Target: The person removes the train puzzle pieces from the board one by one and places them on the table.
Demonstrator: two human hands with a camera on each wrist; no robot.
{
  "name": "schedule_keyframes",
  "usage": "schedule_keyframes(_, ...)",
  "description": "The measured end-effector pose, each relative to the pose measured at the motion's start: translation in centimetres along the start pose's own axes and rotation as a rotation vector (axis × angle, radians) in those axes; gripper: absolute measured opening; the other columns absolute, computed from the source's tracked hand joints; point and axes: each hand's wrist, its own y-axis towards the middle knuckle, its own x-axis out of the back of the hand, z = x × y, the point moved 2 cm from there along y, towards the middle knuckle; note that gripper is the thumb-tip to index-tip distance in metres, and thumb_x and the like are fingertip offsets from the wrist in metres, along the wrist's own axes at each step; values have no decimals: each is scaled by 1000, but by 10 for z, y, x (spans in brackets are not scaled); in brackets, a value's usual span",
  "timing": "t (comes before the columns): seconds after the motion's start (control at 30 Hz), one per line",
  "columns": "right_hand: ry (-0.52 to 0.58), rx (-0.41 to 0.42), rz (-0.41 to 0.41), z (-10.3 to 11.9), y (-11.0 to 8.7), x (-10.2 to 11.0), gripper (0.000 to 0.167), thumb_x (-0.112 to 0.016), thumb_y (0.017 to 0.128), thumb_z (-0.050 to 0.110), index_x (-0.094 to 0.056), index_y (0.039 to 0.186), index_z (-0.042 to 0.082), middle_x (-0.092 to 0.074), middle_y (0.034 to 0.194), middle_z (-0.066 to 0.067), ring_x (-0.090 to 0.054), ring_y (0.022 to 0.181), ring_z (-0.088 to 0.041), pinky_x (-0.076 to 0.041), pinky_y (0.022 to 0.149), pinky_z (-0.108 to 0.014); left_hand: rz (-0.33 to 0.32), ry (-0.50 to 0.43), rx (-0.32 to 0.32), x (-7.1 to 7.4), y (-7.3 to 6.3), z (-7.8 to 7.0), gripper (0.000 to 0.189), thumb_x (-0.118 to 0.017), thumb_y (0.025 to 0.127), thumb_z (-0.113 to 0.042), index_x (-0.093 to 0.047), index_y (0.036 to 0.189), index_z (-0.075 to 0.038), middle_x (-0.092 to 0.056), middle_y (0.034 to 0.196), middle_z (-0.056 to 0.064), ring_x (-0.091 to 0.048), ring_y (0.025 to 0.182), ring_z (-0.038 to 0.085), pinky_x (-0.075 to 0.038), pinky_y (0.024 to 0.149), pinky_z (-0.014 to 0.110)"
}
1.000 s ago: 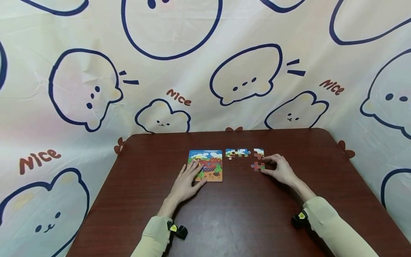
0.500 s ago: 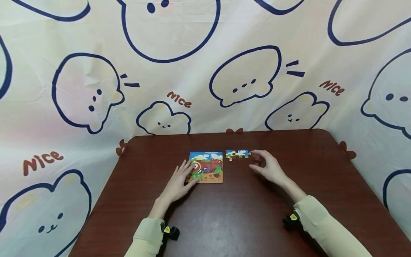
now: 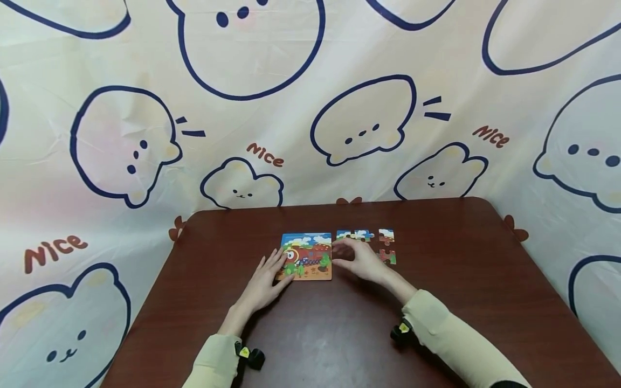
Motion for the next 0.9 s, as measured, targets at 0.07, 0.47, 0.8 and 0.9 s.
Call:
schedule_keyframes(0.07, 11, 10, 28, 2, 6, -8, 43, -78, 103, 13, -68, 144, 1, -80, 127, -14, -76, 116, -31, -63, 102, -49, -5, 7, -1, -1, -1, 1, 79, -68, 109, -43, -37, 171, -5, -27, 183, 15, -20, 173, 37, -13, 140, 63)
schedule_keyframes(0.47, 4, 45, 96, 14, 37, -43, 43, -75, 106, 14, -67, 145, -2, -81, 128, -15, -78, 118, -31, -64, 102, -50, -45, 28, -17, -4, -1, 3, 77, -69, 108, -43, -42, 169, -6, -32, 181, 15, -25, 171, 36, -16, 140, 63)
schedule_keyframes(0.8, -126, 16, 52, 16, 46, -57, 39, -82, 99, 9, -74, 136, 0, -80, 115, -11, -77, 107, -25, -64, 100, -46, -64, 24, -18, -5, 0, 5, 76, -70, 108, -43, -44, 168, -5, -35, 180, 15, -27, 171, 37, -17, 140, 63)
schedule_keyframes(0.9, -129, -8, 40, 15, 48, -61, 41, -85, 97, 10, -75, 135, -1, -80, 111, -10, -75, 103, -25, -63, 100, -48, -59, 26, -17, -6, 0, 4, 76, -69, 108, -42, -43, 168, -5, -34, 180, 14, -26, 171, 36, -17, 140, 62)
